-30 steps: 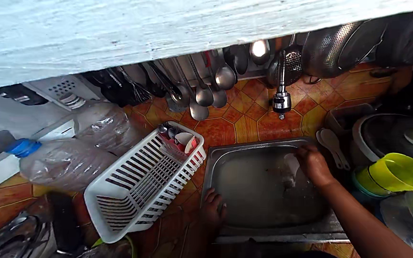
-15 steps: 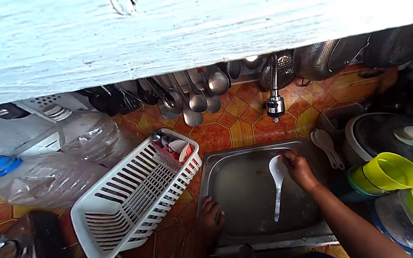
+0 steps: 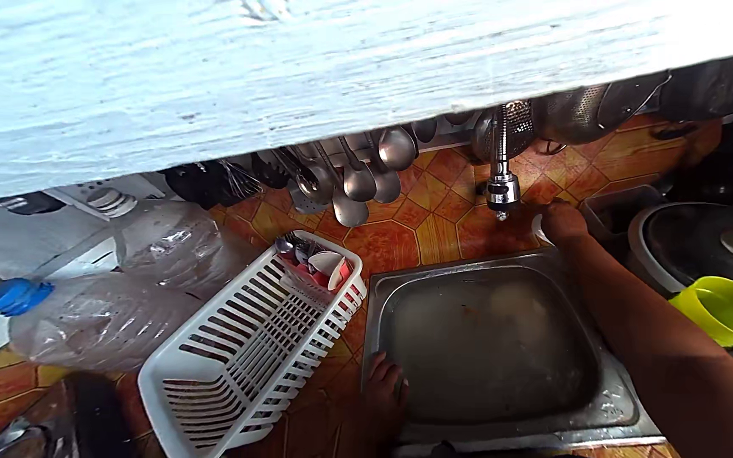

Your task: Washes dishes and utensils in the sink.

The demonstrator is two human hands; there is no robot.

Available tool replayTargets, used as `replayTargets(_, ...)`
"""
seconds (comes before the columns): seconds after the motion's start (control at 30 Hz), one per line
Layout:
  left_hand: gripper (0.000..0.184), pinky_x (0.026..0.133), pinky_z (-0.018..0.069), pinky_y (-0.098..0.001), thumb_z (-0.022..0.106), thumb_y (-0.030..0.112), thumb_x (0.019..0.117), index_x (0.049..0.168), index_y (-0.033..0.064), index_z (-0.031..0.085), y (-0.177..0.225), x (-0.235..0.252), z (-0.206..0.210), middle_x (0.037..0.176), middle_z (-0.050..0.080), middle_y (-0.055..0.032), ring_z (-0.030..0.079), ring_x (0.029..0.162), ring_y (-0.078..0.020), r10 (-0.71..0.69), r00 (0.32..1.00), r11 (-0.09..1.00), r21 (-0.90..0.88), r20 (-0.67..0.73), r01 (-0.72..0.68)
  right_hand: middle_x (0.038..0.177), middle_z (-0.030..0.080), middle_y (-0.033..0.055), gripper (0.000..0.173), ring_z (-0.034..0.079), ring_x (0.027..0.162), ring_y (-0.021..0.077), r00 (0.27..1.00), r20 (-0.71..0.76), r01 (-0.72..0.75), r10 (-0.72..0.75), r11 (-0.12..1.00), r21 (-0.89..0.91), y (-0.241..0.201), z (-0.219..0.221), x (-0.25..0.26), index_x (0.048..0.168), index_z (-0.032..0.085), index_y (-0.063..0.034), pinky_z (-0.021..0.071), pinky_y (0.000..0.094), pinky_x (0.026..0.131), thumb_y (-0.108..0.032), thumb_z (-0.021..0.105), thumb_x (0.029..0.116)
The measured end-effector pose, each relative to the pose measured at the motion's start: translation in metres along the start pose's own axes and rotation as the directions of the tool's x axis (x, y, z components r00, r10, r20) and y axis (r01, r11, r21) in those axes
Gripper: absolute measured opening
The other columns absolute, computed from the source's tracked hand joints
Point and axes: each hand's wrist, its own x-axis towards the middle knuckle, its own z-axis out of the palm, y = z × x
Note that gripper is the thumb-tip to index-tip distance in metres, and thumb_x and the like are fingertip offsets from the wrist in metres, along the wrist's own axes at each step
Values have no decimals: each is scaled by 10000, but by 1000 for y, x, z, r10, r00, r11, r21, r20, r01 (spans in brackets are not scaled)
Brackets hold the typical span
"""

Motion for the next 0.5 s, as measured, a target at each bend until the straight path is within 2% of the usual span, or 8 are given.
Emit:
replayTargets(0.1, 281, 1081, 483, -479, 614, 250, 891, 975, 48, 789, -1, -1, 1, 1066, 763, -120, 605, 1269, -387, -12, 1000, 1000, -11, 10, 12, 1389, 569, 276, 289, 466, 1368, 486, 989, 45, -137, 142, 986, -100, 12, 9, 5, 1272, 683, -44, 470, 651, 997, -74, 592, 999)
replayTargets(0.2, 292, 1074, 489, -466, 603, 253, 890, 968, 41, 788, -1, -1, 4, 1052, 765, -117, 610, 1262, -386, -15, 1000, 1000, -22, -13, 14, 1508, 441, 327, 389, 311, 1461, 526, 984, -68, -171, 165, 981, -91, 25, 23, 1, 1346, 637, -20, 276, 712, 1131, -136, 655, 974)
replayTargets(0.23, 297, 1071, 491, -466, 600, 257, 884, 958, 40, 788, -2, -1, 5, 1040, 766, -115, 616, 1253, -386, -6, 999, 1000, -22, -31, 6, 1518, 416, 349, 441, 306, 1459, 543, 982, -127, -144, 136, 988, -52, 23, 29, -5, 1382, 612, -18, 264, 716, 1139, -148, 670, 964)
replayTargets(0.3, 312, 1062, 494, -465, 586, 272, 881, 943, 45, 790, -4, -2, 9, 1022, 769, -113, 626, 1237, -386, 14, 998, 1000, -14, -60, -15, 1433, 478, 390, 395, 404, 1381, 572, 979, -204, -24, 27, 1000, 16, 8, 45, -29, 1347, 617, 40, 359, 704, 1090, -87, 611, 973)
replayTargets(0.33, 316, 1062, 494, -461, 579, 278, 882, 938, 50, 791, -4, -2, 10, 1019, 769, -108, 628, 1233, -382, 22, 998, 1000, -7, -65, -22, 1390, 515, 385, 360, 463, 1337, 561, 988, -146, 44, -41, 999, 18, -4, 54, -48, 1330, 611, 71, 415, 674, 1057, -59, 542, 1002)
replayTargets(0.4, 318, 1072, 485, -455, 575, 281, 884, 939, 52, 789, -6, -2, 11, 1024, 767, -107, 621, 1242, -378, 31, 997, 999, -5, -65, -31, 1309, 597, 330, 326, 576, 1244, 507, 984, 121, 136, -134, 991, -8, -23, 84, -86, 1270, 631, 68, 504, 633, 966, -109, 503, 1028)
replayTargets(0.43, 320, 1077, 481, -450, 574, 286, 887, 941, 55, 789, -7, -3, 11, 1024, 767, -104, 620, 1244, -372, 37, 997, 999, -2, -62, -37, 1299, 617, 304, 325, 584, 1243, 486, 947, 286, 143, -143, 989, 21, -28, 100, -99, 1244, 651, 45, 507, 630, 962, -171, 541, 1028)
replayTargets(0.5, 326, 1082, 477, -445, 569, 291, 889, 942, 57, 790, -7, -4, 10, 1022, 765, -101, 620, 1243, -368, 43, 998, 999, 4, -49, -43, 1368, 591, 265, 399, 530, 1319, 460, 852, 515, 85, -99, 995, 50, -24, 136, -111, 1307, 650, -15, 485, 623, 1014, -261, 645, 993)
